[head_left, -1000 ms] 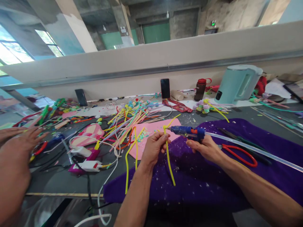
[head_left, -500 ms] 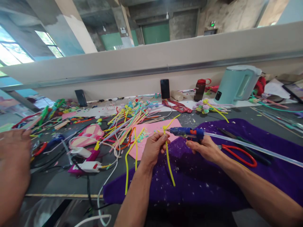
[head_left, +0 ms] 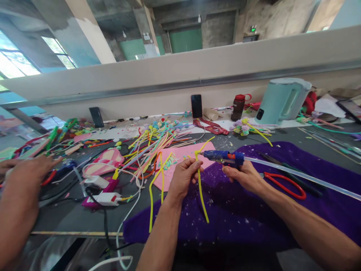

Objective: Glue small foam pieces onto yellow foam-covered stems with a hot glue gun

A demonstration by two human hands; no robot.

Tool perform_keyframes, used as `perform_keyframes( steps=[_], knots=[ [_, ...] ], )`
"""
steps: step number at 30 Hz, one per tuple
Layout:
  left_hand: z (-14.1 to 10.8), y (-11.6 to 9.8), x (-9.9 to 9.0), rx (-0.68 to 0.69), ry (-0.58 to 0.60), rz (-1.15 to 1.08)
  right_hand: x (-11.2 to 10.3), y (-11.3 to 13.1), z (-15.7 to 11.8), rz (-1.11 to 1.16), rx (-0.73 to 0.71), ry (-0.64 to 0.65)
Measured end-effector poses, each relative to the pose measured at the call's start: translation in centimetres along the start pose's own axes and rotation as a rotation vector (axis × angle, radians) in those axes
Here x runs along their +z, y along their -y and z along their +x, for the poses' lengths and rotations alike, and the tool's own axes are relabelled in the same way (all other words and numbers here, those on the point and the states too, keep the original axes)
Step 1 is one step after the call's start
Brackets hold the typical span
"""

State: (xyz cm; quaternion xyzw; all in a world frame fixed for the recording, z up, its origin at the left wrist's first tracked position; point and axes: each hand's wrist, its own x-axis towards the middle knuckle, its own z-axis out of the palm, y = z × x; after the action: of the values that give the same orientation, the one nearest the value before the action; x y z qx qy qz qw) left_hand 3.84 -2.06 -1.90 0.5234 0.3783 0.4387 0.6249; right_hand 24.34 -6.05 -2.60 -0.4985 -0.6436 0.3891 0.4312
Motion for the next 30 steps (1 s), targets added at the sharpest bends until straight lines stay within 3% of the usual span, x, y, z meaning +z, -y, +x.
perform_keyframes(
  steps=[21, 30],
  knots=[
    [0.0, -0.16, -0.08, -0.013, -0.012, -0.023, -0.16, 0.37, -0.17, -0.013, 0.012, 0.017],
    [-0.01, -0.13, -0.01, -0.017, 0.006, -0.013, -0.32, -0.12, -0.1, -0.081, -0.01, -0.05]
  ],
)
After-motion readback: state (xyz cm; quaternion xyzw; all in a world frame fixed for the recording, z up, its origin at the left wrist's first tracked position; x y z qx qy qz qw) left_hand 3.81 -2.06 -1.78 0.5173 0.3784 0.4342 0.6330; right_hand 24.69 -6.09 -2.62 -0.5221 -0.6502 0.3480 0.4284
